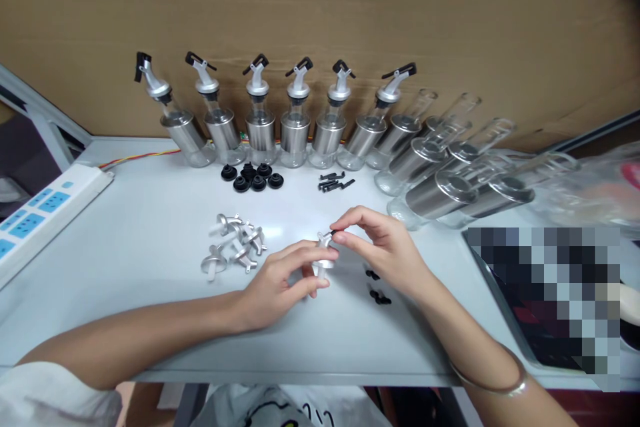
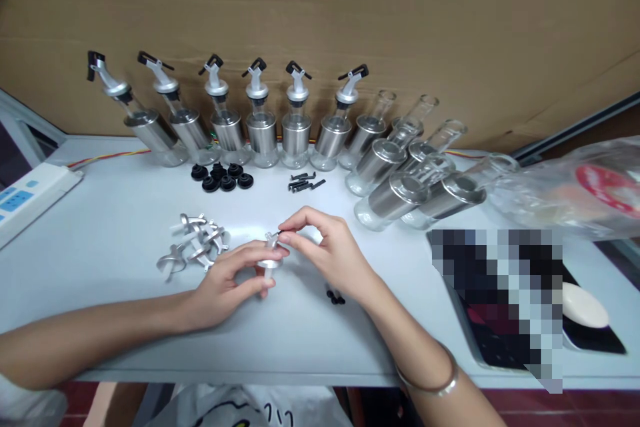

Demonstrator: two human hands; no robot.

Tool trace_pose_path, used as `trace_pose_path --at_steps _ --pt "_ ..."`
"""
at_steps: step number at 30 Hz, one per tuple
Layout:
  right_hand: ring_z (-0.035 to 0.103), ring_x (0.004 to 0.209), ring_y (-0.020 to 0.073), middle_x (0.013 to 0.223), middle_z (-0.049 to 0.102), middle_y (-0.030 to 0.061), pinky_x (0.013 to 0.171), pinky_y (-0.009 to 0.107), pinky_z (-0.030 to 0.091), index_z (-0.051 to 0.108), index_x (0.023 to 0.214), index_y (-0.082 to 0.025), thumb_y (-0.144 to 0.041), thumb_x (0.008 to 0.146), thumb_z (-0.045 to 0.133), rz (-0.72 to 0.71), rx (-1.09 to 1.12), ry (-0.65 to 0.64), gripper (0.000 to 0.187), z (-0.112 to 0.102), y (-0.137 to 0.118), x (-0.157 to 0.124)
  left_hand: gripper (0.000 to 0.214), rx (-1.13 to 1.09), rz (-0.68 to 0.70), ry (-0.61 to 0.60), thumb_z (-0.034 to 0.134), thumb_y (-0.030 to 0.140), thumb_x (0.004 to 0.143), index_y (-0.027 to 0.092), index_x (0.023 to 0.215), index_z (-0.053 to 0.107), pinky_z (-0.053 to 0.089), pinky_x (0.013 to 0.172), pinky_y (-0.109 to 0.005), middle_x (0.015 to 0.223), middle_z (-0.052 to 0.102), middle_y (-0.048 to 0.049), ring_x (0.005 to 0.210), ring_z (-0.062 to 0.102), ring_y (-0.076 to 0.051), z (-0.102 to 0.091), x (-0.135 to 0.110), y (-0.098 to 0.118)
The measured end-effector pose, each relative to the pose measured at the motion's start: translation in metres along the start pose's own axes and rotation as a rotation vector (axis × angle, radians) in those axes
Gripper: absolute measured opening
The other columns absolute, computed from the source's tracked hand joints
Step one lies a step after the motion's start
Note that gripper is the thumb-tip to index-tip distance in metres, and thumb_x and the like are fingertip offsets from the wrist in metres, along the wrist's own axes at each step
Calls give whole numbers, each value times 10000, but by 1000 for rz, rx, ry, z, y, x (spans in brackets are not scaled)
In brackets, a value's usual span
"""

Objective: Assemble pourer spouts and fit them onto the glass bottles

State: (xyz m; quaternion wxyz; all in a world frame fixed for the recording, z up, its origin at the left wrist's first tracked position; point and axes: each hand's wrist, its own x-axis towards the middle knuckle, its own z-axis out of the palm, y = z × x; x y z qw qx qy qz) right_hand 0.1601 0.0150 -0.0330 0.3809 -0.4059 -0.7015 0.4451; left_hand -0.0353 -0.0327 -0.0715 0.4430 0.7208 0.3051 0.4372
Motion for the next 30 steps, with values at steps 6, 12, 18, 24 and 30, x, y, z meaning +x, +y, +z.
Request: trace_pose_path --at_steps 6,12,18,24,30 --pt "629 654 143 707 688 9 641 266 490 607 736 -196 -351 827 656 25 -4 -31 187 -1 -3 0 265 15 -23 -45 562 177 913 232 1171 591 589 651 -238 1104 636 -77 674 619 -78 0 0 -1" --pt "539 594 108 651 601 -20 584 230 424 532 711 -199 -365 895 571 -22 -40 -82 251 1 -4 -1 295 20 9 -62 572 174 910 250 1195 582 580 696 -247 1100 644 -75 733 624 -98 0 -1 -1" --pt "473 563 91 604 534 -42 557 217 366 497 675 -199 -340 928 512 -73 -136 -116 290 3 -6 -2 274 76 60 -82 583 188 909 228 1180 593 559 748 -264 990 646 -52 735 614 -107 -1 0 2" --pt "458 531 96 562 498 -41 557 229 365 495 644 -200 -397 967 419 -113 -251 -142 386 4 -10 -1 275 80 47 -94 575 199 912 228 1185 594 566 741 -272 1014 659 -62 770 629 -123 -1 0 2" --pt "573 667 137 739 600 12 654 267 445 548 882 -211 -333 1013 301 -189 -271 -62 306 6 -3 -5 301 14 28 -10 558 182 923 268 1211 565 580 665 -235 1133 631 -70 621 614 -61 0 -1 -1"
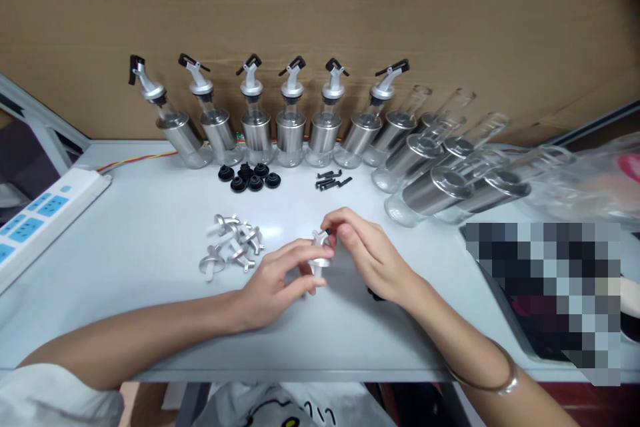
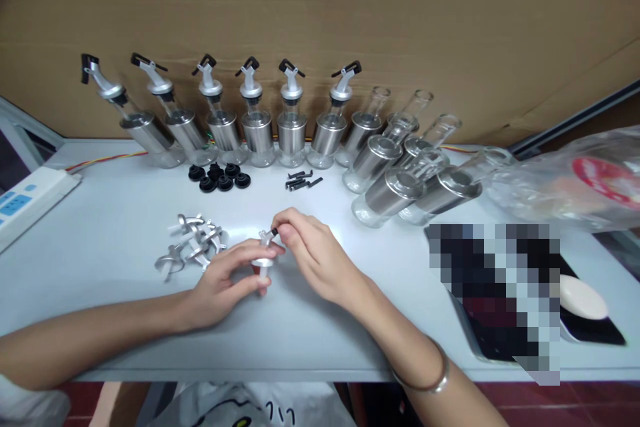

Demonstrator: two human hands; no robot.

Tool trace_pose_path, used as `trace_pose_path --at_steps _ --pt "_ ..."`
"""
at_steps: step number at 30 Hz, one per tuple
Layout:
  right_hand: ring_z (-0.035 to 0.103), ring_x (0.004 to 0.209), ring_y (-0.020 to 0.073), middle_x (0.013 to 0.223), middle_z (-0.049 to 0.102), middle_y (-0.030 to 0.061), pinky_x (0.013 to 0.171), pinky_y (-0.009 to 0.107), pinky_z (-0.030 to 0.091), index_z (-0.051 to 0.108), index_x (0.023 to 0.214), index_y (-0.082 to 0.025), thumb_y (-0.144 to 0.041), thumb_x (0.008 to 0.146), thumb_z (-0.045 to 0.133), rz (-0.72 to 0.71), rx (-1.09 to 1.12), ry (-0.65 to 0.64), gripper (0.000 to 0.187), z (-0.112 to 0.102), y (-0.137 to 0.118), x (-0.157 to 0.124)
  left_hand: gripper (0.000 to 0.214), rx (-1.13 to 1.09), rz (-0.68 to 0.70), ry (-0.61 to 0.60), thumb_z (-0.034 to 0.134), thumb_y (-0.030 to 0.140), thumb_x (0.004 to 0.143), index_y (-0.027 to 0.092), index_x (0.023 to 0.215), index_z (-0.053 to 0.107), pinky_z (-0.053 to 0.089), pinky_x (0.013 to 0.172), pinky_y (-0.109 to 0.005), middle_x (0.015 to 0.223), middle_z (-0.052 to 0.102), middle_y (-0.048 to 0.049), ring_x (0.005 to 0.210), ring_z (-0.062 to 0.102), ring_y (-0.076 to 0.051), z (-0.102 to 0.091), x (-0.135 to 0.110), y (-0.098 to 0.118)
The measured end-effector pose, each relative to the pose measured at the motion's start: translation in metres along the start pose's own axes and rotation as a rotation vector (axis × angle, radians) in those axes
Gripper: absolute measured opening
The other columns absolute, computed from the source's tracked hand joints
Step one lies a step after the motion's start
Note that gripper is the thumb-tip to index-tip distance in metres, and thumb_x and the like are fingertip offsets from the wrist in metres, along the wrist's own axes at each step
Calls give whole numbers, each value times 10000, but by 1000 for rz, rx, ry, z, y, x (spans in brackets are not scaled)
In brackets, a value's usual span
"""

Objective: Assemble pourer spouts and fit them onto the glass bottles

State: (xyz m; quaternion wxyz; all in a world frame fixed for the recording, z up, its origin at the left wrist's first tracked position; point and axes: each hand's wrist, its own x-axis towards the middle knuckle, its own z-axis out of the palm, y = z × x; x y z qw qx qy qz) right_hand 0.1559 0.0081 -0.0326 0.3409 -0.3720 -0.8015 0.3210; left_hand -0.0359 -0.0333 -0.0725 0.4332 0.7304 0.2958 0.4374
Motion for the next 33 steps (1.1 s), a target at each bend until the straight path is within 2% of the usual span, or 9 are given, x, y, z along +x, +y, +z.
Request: trace_pose_path --at_steps 3,5,7,17,27,33 --pt "606 824 174 908 637 58 727 308 468 575 1034 -228 -248 994 377 -176 -127 109 204 -6 4 1 325 -14 4 31 541 173 933 293 1235 541 572 641 -221 1152 618 -62 606 613 -50 0 -1 0" --pt "603 848 190 932 643 65 740 336 471 611 1029 -243 -204 971 435 -306 -247 152 189 -10 5 3 339 2 26 23 536 167 936 302 1246 529 574 681 -239 1151 624 -57 615 615 -54 1 -1 1" --pt "601 837 193 926 642 65 728 344 481 635 1011 -249 -182 955 468 -370 -305 158 188 -12 6 5 351 14 34 22 532 166 938 307 1259 516 570 707 -248 1146 632 -52 625 616 -58 1 -2 1" --pt "605 874 189 935 610 65 748 331 515 634 1009 -231 -142 931 515 -357 -234 117 168 -10 7 4 352 8 22 9 536 176 938 297 1267 504 563 686 -219 1123 623 -46 641 615 -59 0 -2 1" --pt "573 831 184 895 595 58 728 338 501 605 971 -218 -154 935 522 -353 -236 102 111 -9 10 5 360 13 27 -16 553 154 923 296 1252 520 573 751 -266 1116 626 -45 649 612 -68 0 -1 0" --pt "555 835 192 873 609 52 734 357 480 588 968 -225 -173 949 504 -365 -262 83 101 -11 9 5 339 -48 -55 -35 539 173 932 291 1249 521 575 737 -261 1187 598 -59 613 602 -47 0 -2 0"
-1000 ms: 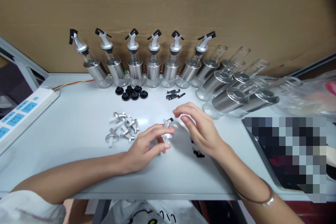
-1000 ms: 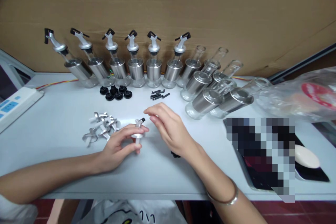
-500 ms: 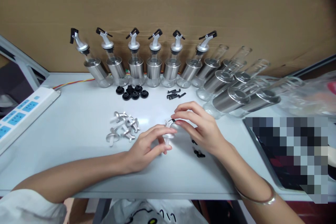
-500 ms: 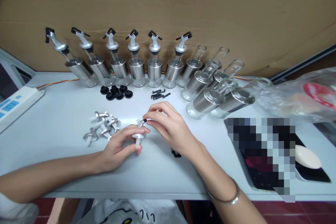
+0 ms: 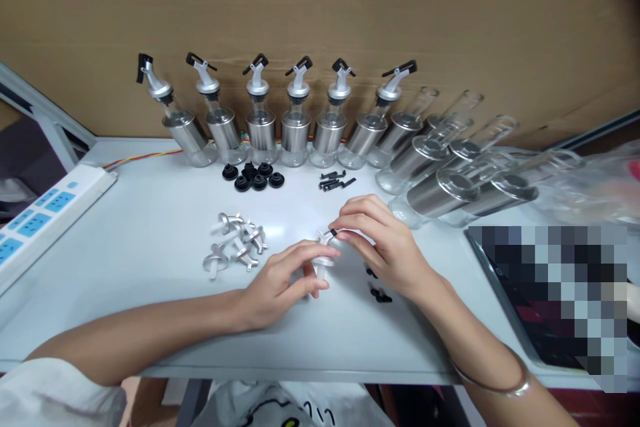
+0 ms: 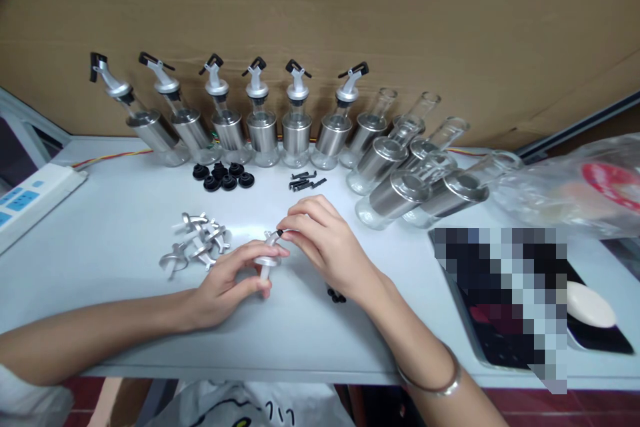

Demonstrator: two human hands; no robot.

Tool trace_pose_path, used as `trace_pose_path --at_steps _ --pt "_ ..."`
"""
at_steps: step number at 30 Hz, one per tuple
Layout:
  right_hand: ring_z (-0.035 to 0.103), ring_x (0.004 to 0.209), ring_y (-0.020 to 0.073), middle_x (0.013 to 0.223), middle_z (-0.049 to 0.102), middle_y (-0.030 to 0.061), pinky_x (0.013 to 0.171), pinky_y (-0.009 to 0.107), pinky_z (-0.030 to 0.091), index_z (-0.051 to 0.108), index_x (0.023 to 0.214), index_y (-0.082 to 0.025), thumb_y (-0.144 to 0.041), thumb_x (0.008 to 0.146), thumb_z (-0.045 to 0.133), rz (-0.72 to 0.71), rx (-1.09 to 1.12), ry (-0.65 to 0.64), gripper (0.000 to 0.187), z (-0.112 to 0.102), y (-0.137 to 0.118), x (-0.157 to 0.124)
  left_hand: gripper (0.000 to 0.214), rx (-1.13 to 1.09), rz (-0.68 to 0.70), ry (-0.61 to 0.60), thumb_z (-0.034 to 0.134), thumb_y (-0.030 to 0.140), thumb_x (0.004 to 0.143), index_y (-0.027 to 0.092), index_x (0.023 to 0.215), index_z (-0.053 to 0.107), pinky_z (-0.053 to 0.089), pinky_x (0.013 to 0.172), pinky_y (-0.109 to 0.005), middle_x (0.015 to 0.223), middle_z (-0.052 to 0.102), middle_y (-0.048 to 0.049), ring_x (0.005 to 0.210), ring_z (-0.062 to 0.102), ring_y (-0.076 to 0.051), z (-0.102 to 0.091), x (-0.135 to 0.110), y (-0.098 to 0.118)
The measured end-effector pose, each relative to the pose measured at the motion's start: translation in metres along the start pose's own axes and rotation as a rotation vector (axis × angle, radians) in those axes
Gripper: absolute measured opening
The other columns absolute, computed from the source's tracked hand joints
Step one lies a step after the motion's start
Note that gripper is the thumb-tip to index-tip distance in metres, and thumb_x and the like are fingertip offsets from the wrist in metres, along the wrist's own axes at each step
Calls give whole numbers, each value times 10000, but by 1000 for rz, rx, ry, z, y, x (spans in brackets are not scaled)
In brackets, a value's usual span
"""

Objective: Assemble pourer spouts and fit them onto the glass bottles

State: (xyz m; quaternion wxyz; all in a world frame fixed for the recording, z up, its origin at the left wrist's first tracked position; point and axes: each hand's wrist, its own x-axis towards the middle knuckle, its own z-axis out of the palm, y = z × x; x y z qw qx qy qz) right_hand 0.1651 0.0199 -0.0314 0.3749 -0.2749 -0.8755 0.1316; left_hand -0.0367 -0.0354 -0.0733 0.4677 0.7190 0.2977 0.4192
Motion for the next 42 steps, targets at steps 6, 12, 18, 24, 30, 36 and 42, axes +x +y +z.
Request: trace_pose_path --at_steps 6,12,18,24,30,36,42 --pt "536 850 198 886 611 59 741 353 463 567 974 -218 -182 968 460 -4 -24 -51 113 0 0 0 339 -38 -16 -13 524 179 942 307 1256 514 569 686 -227 1195 575 -55 627 608 -43 0 0 1" --pt "512 815 195 853 606 52 732 343 441 560 964 -211 -213 990 406 34 -5 -88 156 4 1 -2 305 0 -2 -23 512 205 952 293 1244 511 570 705 -236 1157 576 -58 642 600 -49 -1 0 1" --pt "481 769 177 821 561 47 696 315 418 549 872 -198 -297 1008 371 61 43 -105 244 4 -2 -1 303 41 31 -50 503 226 960 294 1255 502 563 666 -227 1088 585 -56 681 603 -75 -2 0 3" --pt "485 719 151 752 514 19 668 280 405 500 760 -196 -249 1007 370 138 174 -124 284 2 -10 1 346 38 42 -77 506 204 957 317 1284 491 556 658 -217 1118 584 -60 680 598 -72 -1 0 2" --pt "444 605 120 640 439 -22 600 251 364 432 645 -199 -247 996 381 251 192 -179 358 0 -13 2 330 31 -24 -114 508 208 951 294 1269 526 566 670 -232 1131 603 -71 687 605 -82 -2 0 4" --pt "414 544 104 587 413 -39 575 244 345 422 606 -197 -254 990 399 271 184 -197 388 0 -11 2 314 32 -66 -132 514 209 942 267 1249 533 579 706 -263 1205 604 -90 695 627 -90 -2 0 4" --pt "459 531 101 560 484 -35 591 253 365 484 609 -191 -374 1006 365 268 287 -136 453 4 -12 0 342 44 55 -90 506 191 952 292 1278 490 573 682 -235 1166 615 -72 654 615 -70 -1 0 3"
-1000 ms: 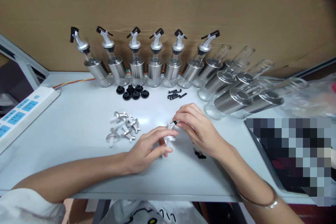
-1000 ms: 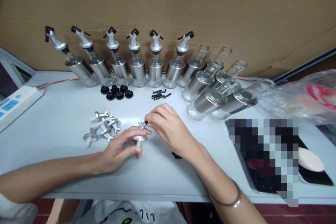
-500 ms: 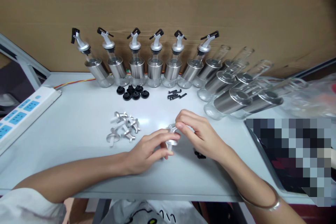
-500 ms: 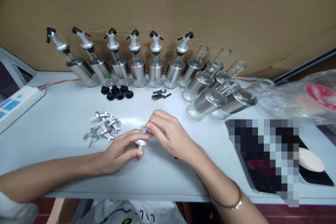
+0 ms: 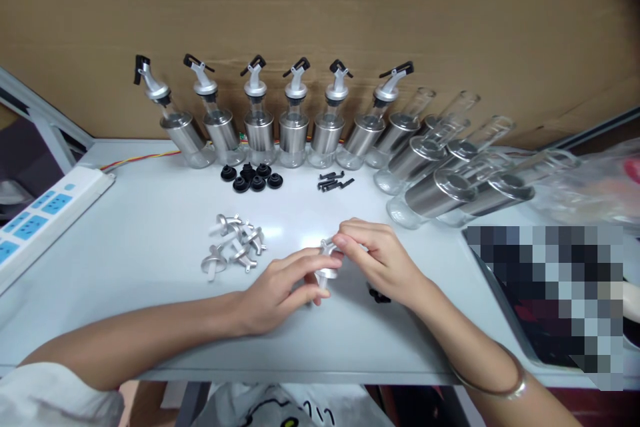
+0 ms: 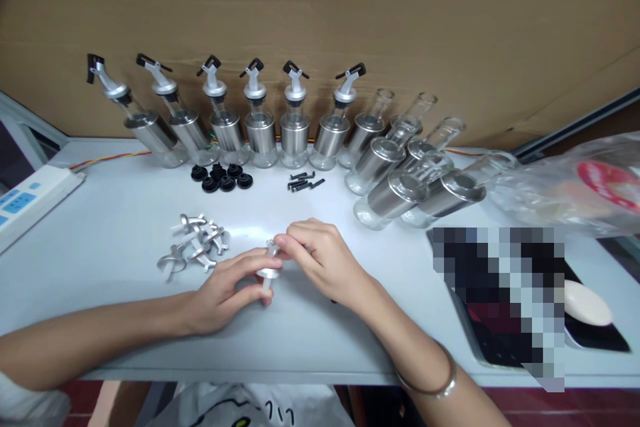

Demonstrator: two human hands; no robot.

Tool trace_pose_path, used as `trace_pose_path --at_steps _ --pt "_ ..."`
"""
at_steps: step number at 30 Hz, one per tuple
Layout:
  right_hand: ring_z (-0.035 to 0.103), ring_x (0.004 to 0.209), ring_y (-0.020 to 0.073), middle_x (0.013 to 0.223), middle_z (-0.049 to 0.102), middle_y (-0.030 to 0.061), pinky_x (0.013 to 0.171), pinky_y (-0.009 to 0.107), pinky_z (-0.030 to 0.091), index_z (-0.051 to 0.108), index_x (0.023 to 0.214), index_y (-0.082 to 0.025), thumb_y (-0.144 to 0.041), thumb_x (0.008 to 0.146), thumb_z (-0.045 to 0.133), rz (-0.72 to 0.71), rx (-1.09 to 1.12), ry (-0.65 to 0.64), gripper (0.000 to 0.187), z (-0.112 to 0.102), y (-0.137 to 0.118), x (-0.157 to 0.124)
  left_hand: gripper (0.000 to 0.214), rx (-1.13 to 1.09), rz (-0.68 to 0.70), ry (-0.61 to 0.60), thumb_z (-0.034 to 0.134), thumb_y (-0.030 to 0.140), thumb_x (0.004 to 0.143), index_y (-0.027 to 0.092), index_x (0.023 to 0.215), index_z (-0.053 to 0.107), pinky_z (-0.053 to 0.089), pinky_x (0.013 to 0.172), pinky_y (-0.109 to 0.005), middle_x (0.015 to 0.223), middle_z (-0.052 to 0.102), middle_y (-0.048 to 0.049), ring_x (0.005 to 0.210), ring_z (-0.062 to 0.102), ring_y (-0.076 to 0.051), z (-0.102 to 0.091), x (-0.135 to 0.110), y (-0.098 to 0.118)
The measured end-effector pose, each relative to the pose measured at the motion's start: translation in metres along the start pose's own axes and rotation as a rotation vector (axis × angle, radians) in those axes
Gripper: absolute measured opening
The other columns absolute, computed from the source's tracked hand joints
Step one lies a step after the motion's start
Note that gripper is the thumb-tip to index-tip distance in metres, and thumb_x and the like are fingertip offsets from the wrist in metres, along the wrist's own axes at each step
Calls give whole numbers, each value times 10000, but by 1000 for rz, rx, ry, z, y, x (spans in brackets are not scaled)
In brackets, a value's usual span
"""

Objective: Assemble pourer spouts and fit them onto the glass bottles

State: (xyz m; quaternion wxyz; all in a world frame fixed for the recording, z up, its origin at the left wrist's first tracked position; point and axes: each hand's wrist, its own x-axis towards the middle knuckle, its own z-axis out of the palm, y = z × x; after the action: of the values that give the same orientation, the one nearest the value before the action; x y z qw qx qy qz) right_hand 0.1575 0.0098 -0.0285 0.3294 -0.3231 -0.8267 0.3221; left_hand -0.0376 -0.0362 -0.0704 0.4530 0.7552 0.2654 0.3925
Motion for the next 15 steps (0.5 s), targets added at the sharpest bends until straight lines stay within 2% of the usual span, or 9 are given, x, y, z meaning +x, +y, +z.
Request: trace_pose_path --at_steps 3,5,8,10,13,15 --pt "485 581 113 614 510 -27 602 255 391 509 665 -194 -524 939 453 46 101 37 433 4 0 -1 359 0 2 69 507 198 955 313 1294 479 564 667 -226 1155 602 -55 645 610 -63 1 0 -2" --pt "524 676 131 716 544 -7 647 263 424 557 753 -194 -552 872 558 114 165 51 377 6 0 -1 365 -21 -27 124 514 206 953 325 1297 477 563 672 -236 1155 592 -47 655 615 -65 2 -1 -5" --pt "554 789 148 833 557 21 741 292 455 610 815 -195 -511 867 592 166 246 24 321 9 -1 0 380 -76 -49 151 516 200 952 344 1298 455 567 666 -247 1175 581 -47 662 617 -67 5 -3 -10" --pt "564 818 151 872 565 30 773 306 464 632 814 -195 -486 878 586 171 300 -5 302 11 0 0 443 -126 -34 162 525 191 947 370 1327 385 566 632 -238 1216 567 -58 650 610 -62 7 -3 -11" --pt "571 837 154 889 576 34 801 321 474 643 814 -194 -428 879 606 183 322 -13 246 12 0 0 573 -204 -48 194 553 187 933 395 1372 249 562 618 -232 1259 552 -79 650 608 -61 9 -3 -12" --pt "573 837 158 884 582 34 806 331 482 645 819 -194 -387 874 621 182 311 -10 202 12 0 0 601 -235 -91 196 568 190 925 374 1381 223 564 646 -245 1244 565 -87 645 608 -61 10 -3 -10"
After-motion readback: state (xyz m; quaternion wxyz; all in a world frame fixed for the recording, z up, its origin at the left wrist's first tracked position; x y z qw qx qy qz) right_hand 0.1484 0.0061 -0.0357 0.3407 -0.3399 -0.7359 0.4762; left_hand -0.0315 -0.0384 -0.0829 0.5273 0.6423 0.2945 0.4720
